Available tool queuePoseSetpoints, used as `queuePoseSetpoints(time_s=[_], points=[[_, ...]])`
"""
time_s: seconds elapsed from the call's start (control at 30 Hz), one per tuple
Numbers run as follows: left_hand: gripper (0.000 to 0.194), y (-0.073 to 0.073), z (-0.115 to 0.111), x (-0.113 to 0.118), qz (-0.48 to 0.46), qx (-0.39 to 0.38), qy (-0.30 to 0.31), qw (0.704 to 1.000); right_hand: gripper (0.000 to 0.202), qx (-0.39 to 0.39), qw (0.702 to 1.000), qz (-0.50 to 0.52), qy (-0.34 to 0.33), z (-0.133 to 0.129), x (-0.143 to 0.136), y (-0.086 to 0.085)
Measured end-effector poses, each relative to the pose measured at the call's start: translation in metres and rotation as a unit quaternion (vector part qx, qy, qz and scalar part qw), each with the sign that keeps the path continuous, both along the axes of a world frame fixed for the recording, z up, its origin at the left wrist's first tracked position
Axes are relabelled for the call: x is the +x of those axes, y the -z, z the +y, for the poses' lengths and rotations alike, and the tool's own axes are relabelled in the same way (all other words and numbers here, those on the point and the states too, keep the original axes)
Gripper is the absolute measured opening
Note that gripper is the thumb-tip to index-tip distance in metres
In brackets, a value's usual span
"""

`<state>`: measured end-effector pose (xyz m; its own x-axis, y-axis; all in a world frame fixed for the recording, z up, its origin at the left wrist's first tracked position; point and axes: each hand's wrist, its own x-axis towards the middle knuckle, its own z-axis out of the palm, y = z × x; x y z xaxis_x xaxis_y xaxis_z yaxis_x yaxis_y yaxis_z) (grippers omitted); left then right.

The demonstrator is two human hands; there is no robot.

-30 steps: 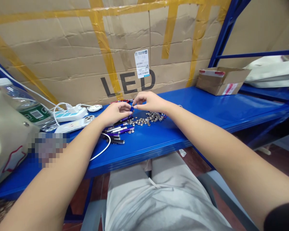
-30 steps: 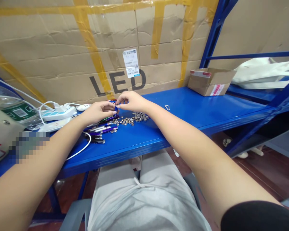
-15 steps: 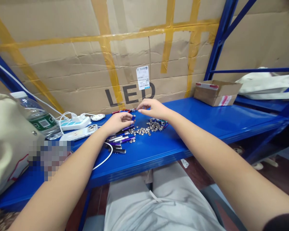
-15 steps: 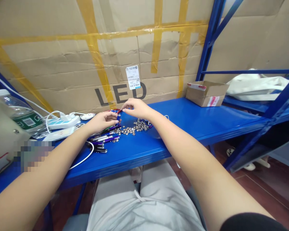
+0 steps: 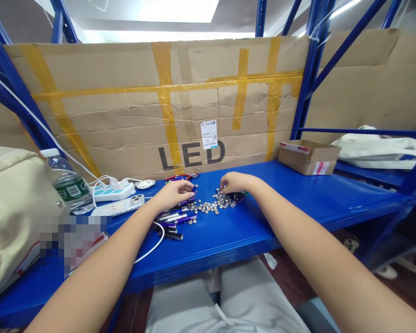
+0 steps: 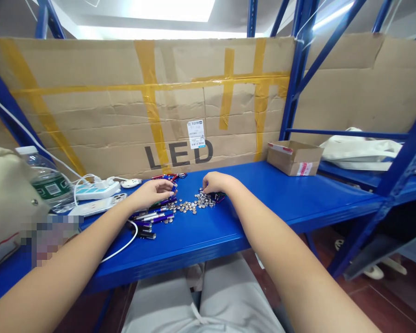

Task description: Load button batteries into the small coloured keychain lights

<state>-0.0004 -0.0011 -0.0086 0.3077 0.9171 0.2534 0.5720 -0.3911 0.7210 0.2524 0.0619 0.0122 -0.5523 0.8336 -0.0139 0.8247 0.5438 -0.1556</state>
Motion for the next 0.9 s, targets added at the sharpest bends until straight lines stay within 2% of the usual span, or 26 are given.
queuePoseSetpoints(time_s=[0.23,0.43,0.63,0.77,0.9], points=[[0.036,0.002,0.002,-0.002,-0.007,0.005,0.003,1.000,0.020,-0.009,0.999,-0.024,0.021,-0.002,-0.003,0.000],[0.040,0.002,0.002,-0.001,-0.009,0.006,0.001,1.000,0.034,0.031,0.999,0.029,0.014,0.003,-0.004,0.004],[0.039,0.002,0.002,-0.001,-0.007,0.008,0.002,1.000,0.017,0.028,0.999,0.045,-0.009,0.006,-0.009,0.008],[0.037,0.002,0.002,-0.001,-0.004,0.009,0.006,1.000,0.014,0.047,0.980,0.194,-0.019,0.002,-0.013,0.005],[0.035,0.002,0.000,-0.001,0.004,0.008,0.010,1.000,0.014,-0.039,0.929,0.364,-0.059,-0.009,-0.026,0.004]])
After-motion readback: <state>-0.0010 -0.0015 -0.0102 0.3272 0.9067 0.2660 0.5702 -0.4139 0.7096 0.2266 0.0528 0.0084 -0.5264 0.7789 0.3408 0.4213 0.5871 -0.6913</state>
